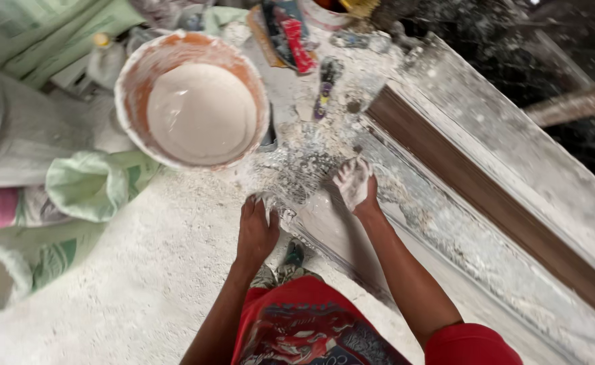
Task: The person lays a fiberglass mat over a rectangular mold, then uses a trowel to spread a white paste over the mat. They smooth the surface with their hands and continue applying more paste to ensure full coverage.
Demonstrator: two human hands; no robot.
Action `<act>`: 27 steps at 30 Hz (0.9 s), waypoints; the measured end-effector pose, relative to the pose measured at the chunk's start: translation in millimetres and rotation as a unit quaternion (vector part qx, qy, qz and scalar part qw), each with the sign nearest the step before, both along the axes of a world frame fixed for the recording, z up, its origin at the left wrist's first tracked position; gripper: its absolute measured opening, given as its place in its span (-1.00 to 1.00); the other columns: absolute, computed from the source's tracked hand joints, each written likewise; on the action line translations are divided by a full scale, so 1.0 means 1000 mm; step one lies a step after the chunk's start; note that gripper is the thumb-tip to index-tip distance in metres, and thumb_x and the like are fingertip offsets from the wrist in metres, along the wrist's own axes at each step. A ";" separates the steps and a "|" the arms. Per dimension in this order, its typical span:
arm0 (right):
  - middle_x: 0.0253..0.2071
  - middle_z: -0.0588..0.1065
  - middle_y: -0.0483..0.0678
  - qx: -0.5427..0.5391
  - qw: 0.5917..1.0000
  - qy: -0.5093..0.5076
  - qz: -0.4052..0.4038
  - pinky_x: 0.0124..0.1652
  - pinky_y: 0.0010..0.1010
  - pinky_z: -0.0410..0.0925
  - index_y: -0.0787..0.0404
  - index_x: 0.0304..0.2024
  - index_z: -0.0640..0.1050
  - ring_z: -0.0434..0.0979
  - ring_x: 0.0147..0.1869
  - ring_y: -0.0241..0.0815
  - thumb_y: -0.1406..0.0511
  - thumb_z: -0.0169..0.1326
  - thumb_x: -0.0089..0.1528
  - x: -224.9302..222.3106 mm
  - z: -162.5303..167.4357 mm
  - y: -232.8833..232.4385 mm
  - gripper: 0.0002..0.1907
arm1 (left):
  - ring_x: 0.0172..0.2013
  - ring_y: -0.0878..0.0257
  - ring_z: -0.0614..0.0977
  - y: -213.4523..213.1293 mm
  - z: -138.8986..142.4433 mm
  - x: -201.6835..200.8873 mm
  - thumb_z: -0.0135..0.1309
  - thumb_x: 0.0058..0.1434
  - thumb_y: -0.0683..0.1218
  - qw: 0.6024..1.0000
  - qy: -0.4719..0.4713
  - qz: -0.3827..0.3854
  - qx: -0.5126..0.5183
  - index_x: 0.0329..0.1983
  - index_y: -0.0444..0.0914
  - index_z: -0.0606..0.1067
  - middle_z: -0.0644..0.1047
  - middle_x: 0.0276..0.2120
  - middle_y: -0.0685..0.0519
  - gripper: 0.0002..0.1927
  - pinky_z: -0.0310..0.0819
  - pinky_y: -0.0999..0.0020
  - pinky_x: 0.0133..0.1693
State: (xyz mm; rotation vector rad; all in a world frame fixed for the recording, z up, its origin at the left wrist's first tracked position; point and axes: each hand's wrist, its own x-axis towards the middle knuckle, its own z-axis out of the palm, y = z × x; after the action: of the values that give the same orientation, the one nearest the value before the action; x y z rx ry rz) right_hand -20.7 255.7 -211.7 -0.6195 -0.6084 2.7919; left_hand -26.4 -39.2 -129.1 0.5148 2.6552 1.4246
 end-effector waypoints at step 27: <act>0.14 0.49 -0.05 0.301 0.832 -0.274 -0.378 0.02 -0.57 0.42 0.32 0.25 0.40 0.51 0.11 -0.40 0.34 0.08 0.30 0.394 0.092 -0.029 -0.53 | 0.36 -0.31 0.23 0.233 0.014 0.088 -0.07 0.39 0.01 0.861 -0.023 -0.502 -0.077 0.29 -0.57 0.28 0.24 0.33 -0.48 -0.40 0.08 -0.01 0.36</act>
State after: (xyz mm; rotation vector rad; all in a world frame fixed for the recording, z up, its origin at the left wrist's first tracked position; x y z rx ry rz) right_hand 373.6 227.0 -119.9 -1.1850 -1.0053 1.5502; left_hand 61.7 194.0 -115.5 1.5016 1.8483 0.8380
